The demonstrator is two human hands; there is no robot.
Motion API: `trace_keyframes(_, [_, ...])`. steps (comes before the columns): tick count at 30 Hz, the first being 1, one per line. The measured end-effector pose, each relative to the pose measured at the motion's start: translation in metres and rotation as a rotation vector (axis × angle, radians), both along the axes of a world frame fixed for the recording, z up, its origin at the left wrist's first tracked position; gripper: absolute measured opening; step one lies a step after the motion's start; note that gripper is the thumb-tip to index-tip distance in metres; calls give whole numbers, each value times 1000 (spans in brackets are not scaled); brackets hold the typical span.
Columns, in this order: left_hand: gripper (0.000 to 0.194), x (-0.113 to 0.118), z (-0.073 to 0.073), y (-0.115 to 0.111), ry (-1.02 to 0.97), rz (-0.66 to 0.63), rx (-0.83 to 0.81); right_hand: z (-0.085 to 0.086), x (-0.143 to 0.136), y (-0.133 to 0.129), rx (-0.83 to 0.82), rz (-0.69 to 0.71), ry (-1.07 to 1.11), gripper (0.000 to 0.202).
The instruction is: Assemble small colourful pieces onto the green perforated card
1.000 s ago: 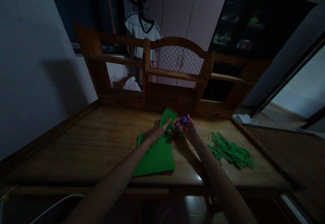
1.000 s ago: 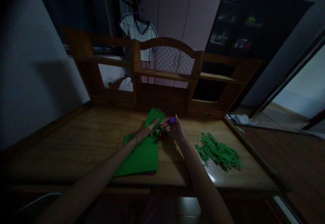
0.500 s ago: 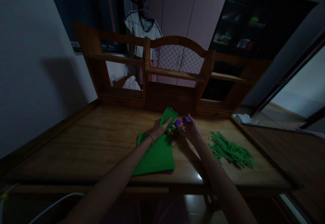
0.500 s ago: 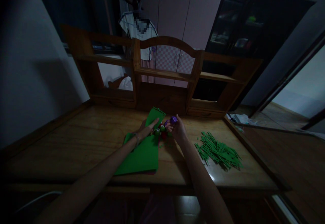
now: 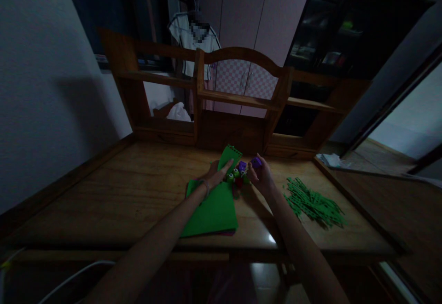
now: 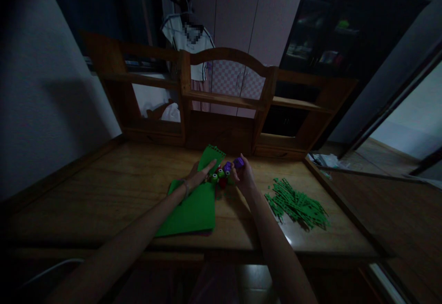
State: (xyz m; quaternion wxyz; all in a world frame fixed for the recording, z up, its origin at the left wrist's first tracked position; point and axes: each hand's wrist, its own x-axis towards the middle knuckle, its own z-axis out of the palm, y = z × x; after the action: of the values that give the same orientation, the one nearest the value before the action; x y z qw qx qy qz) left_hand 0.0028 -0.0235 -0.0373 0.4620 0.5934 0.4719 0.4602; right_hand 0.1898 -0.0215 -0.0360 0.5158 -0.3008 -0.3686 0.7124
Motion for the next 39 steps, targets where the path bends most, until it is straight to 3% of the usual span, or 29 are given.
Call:
trace_keyframes(7, [52,-1,-1,1,-11,-11,61,5,-2,-6,67,-3,-35,51])
trace_keyframes(14, [49,-1,1,-1,-18,-10,-18,6,-3,-5,76,-2,-73,51])
trace_keyframes(39, [51,0,1,-1,-34,17,-63,3,-3,-6,63,-36,-102,49])
